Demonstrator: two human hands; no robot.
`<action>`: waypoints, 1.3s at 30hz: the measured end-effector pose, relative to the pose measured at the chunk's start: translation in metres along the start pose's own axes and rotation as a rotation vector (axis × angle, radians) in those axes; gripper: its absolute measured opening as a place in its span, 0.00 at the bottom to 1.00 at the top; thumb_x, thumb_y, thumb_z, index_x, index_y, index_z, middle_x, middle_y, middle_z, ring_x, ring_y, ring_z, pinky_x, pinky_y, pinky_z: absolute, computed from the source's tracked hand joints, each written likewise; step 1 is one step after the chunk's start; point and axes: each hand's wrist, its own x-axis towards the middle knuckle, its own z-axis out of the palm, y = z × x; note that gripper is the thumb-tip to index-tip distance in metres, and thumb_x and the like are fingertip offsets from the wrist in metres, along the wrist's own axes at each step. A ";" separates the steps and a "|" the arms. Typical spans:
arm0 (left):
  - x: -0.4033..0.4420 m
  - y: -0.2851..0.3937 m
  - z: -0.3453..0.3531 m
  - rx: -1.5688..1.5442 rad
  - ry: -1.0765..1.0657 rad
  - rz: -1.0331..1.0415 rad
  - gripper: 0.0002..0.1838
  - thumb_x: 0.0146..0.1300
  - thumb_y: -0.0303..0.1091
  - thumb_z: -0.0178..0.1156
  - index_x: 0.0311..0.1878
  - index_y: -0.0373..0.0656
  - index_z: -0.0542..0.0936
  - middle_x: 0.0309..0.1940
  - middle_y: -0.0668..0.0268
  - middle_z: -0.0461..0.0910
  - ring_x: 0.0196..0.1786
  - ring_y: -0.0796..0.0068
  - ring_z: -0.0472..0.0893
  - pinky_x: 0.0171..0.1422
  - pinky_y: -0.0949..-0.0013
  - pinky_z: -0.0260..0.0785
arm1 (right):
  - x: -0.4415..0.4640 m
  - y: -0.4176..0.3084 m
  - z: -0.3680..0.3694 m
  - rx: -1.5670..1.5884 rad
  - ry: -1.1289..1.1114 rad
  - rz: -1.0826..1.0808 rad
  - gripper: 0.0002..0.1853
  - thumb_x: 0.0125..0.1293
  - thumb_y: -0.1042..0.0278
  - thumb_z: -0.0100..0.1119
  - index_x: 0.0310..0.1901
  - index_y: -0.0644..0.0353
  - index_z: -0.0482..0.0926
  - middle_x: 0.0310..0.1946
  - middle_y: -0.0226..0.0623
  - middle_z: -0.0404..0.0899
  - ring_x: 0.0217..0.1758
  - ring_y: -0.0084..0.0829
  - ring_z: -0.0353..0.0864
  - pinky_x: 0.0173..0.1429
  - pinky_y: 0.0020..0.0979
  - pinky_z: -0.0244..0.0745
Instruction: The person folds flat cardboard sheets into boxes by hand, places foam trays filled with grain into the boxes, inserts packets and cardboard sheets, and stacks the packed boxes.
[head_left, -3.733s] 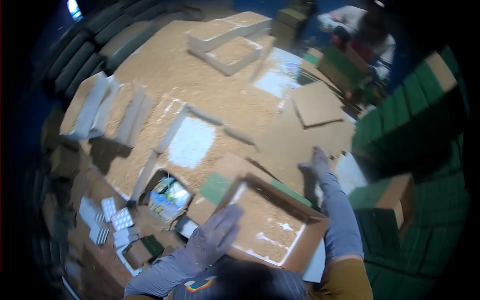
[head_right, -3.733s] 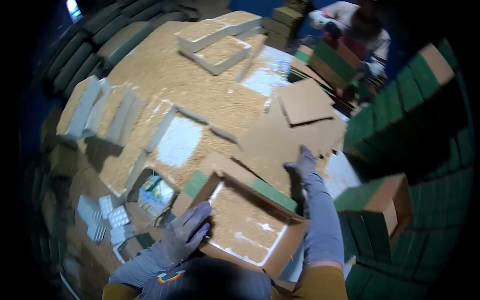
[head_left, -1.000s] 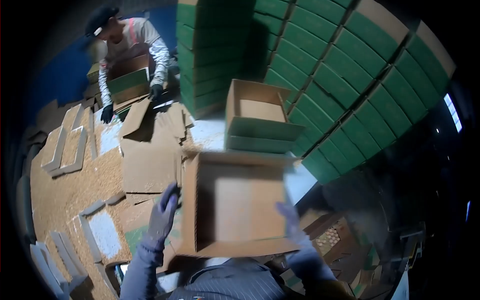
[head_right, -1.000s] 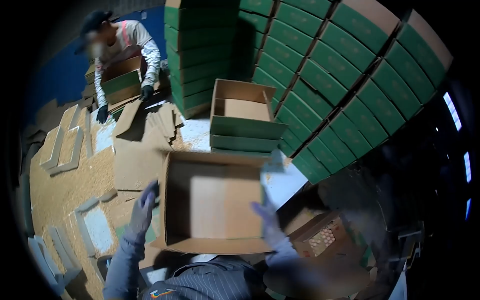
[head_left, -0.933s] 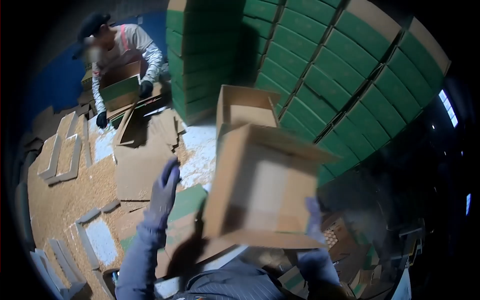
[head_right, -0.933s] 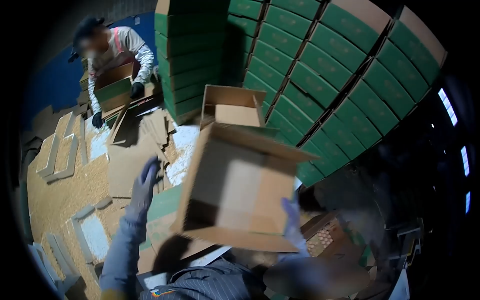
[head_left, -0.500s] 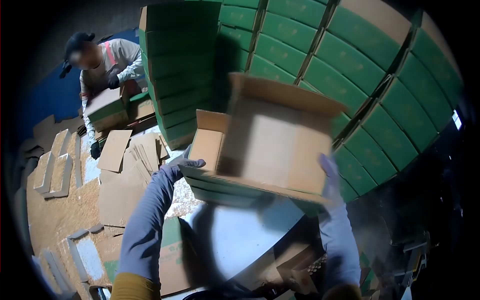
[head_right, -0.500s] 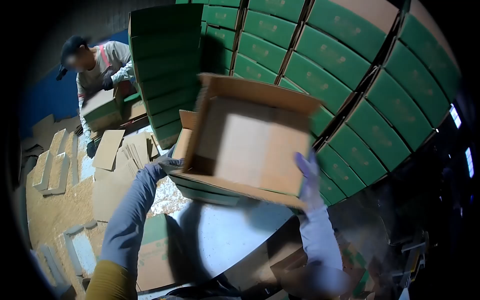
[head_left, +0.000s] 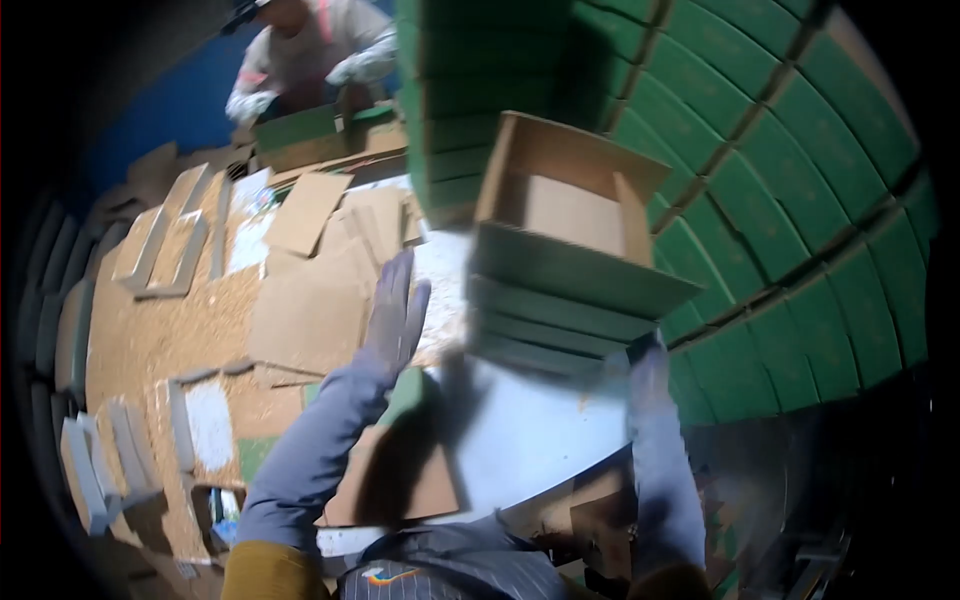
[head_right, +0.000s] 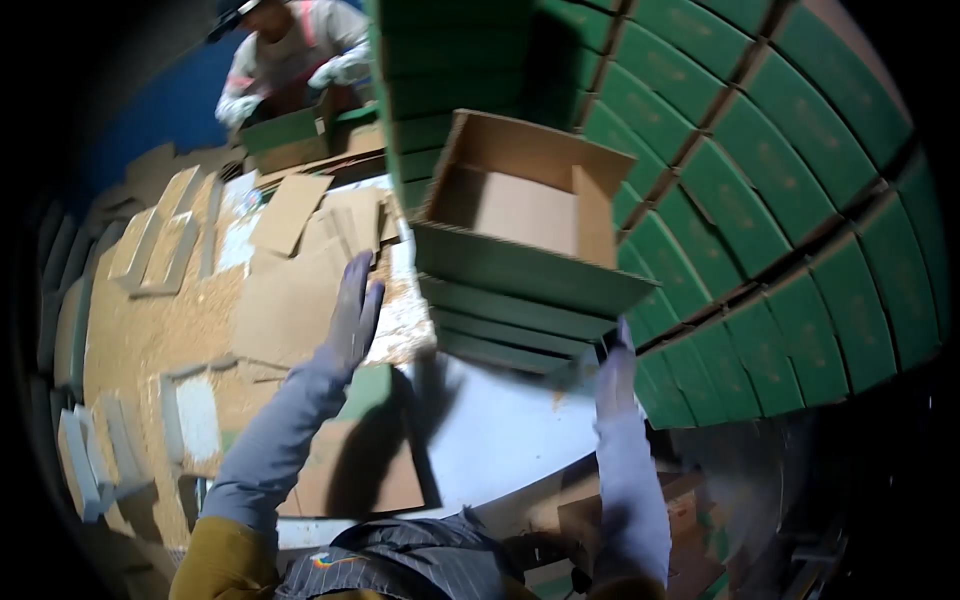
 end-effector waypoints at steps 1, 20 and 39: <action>-0.037 -0.015 -0.021 0.210 -0.053 0.077 0.33 0.72 0.42 0.52 0.72 0.30 0.60 0.72 0.42 0.60 0.75 0.43 0.58 0.80 0.50 0.46 | -0.032 0.032 -0.013 -0.016 0.015 0.045 0.19 0.73 0.69 0.50 0.63 0.60 0.72 0.46 0.29 0.77 0.43 0.22 0.75 0.46 0.26 0.72; -0.253 0.049 -0.281 0.648 -0.630 0.005 0.22 0.62 0.38 0.60 0.60 0.44 0.74 0.53 0.59 0.80 0.54 0.64 0.82 0.54 0.64 0.76 | -0.163 -0.086 0.275 -1.521 -0.508 -0.533 0.21 0.68 0.64 0.60 0.62 0.57 0.76 0.54 0.42 0.80 0.56 0.40 0.80 0.60 0.36 0.75; -0.183 -0.003 -0.369 -0.011 -0.431 -0.576 0.32 0.63 0.52 0.66 0.66 0.45 0.75 0.43 0.54 0.85 0.46 0.67 0.83 0.55 0.65 0.74 | -0.166 -0.026 0.380 -0.909 -0.737 -1.247 0.08 0.58 0.54 0.62 0.33 0.46 0.80 0.38 0.28 0.74 0.55 0.40 0.70 0.76 0.60 0.45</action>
